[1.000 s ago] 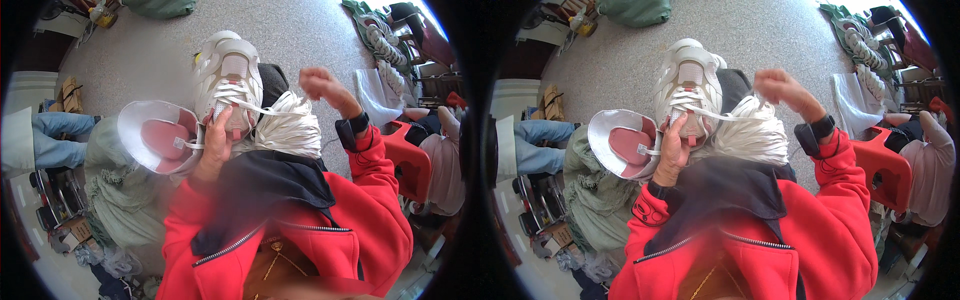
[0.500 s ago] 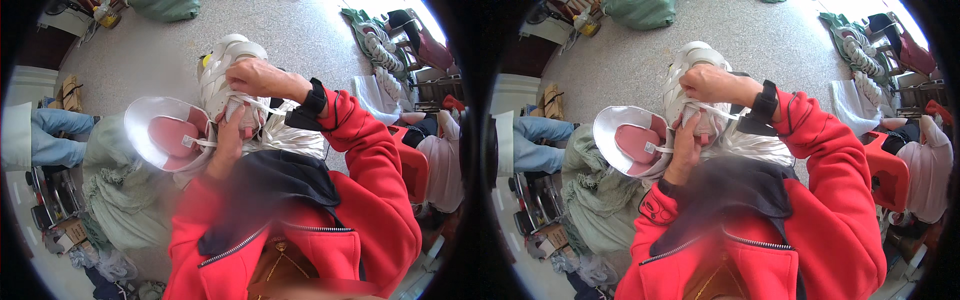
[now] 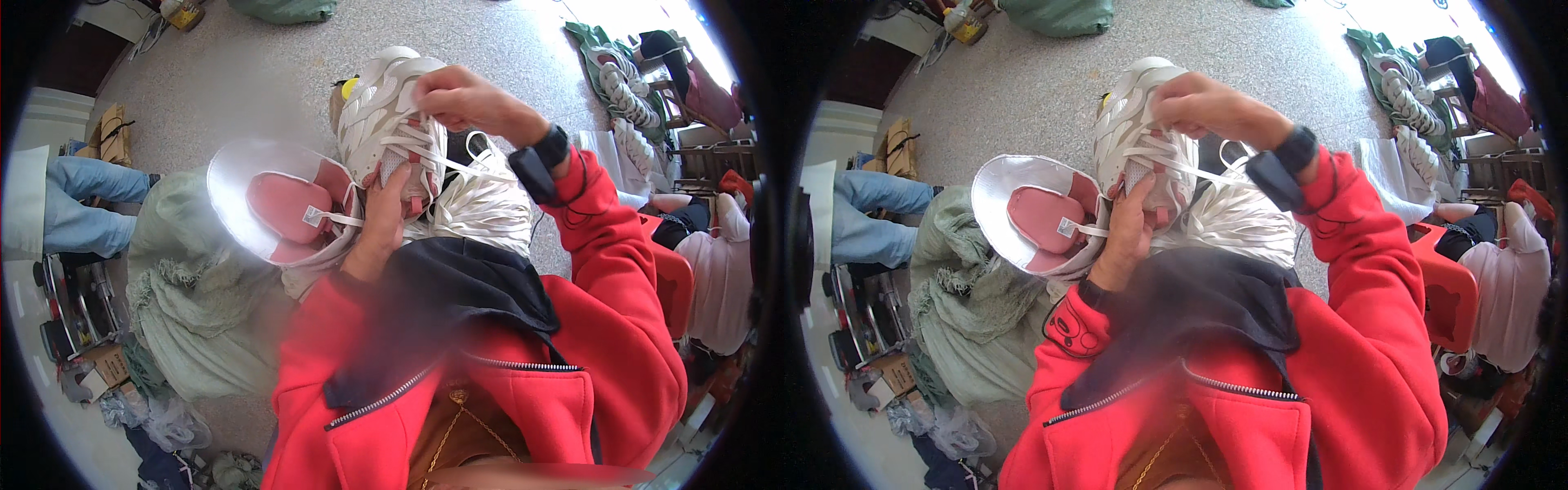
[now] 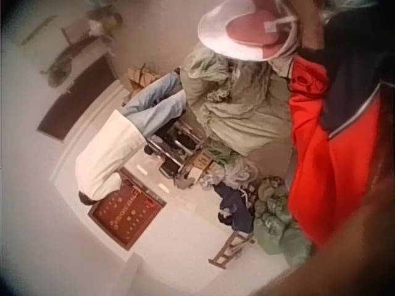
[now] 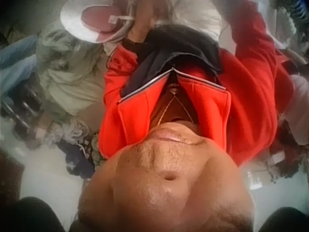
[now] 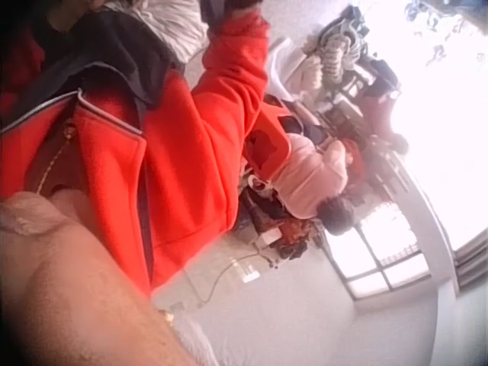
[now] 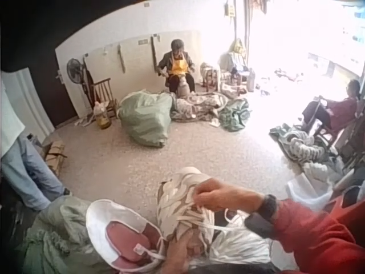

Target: The recorder is lacing a white sneaker in a workshop setting.

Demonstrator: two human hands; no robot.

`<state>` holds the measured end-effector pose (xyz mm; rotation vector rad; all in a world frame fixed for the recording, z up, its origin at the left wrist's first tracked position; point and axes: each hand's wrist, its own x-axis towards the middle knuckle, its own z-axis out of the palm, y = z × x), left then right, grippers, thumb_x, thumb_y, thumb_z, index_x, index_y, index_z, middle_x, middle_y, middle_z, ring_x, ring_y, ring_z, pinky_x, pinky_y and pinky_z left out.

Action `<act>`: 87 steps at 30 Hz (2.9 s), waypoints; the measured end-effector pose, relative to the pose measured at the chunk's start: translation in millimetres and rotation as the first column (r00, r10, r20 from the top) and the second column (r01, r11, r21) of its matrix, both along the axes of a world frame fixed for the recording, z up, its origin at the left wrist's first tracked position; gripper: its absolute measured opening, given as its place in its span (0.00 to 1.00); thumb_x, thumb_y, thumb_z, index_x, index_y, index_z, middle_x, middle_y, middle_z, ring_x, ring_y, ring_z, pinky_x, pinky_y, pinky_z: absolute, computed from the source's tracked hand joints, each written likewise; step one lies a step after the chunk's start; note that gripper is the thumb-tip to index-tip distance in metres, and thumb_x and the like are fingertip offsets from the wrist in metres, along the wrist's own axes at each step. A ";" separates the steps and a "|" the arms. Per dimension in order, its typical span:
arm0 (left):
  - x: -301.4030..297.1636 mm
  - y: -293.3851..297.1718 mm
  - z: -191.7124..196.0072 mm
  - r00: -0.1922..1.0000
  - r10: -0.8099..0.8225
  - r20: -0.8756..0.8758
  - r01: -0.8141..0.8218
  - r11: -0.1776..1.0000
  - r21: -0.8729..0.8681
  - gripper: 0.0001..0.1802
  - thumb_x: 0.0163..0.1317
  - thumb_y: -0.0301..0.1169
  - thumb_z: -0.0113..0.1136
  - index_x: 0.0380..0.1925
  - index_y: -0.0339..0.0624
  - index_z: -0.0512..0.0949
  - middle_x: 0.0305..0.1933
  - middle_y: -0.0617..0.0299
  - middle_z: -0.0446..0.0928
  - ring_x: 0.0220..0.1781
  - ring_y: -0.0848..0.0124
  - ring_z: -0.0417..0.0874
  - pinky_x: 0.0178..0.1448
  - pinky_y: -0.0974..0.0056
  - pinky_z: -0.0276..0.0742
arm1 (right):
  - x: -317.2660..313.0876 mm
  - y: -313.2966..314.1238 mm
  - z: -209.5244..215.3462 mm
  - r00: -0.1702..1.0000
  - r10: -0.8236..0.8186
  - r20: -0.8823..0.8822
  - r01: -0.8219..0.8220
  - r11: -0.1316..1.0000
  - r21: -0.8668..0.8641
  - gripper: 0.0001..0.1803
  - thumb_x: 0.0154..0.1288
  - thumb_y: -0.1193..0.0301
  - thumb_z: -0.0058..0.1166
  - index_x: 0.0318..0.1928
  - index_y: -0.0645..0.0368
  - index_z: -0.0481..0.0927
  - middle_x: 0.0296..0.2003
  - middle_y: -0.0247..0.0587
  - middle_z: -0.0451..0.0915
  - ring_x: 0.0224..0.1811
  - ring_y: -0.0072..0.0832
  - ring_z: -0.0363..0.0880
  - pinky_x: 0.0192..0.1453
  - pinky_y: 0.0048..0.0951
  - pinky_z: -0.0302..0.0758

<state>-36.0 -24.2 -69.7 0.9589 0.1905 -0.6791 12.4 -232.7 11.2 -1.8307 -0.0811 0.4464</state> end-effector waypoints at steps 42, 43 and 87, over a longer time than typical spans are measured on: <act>-5.9 -5.5 12.3 0.998 -0.012 0.064 0.006 0.996 0.088 0.20 0.67 0.32 0.54 0.58 0.44 0.70 0.50 0.62 0.78 0.46 0.71 0.83 0.39 0.66 0.80 | -39.4 -48.3 7.7 0.998 0.030 0.051 -0.046 0.935 0.352 0.17 0.73 0.62 0.49 0.38 0.65 0.80 0.27 0.36 0.79 0.26 0.26 0.82 0.33 0.27 0.77; -5.5 -6.7 11.8 0.998 -0.016 0.062 0.011 0.996 0.091 0.20 0.67 0.32 0.54 0.58 0.44 0.70 0.50 0.62 0.78 0.46 0.71 0.83 0.38 0.66 0.80 | -44.1 -41.3 2.4 1.000 -0.013 0.010 0.011 0.978 0.208 0.23 0.73 0.56 0.48 0.38 0.67 0.81 0.28 0.38 0.82 0.27 0.26 0.83 0.31 0.27 0.79; -1.1 -6.4 3.8 1.000 -0.018 0.020 0.017 0.999 0.046 0.19 0.68 0.30 0.55 0.58 0.41 0.70 0.50 0.62 0.78 0.49 0.70 0.82 0.48 0.63 0.81 | -13.4 -37.6 7.3 0.896 -0.322 0.304 0.044 0.747 0.663 0.17 0.75 0.64 0.45 0.30 0.60 0.77 0.34 0.37 0.76 0.37 0.24 0.75 0.42 0.29 0.73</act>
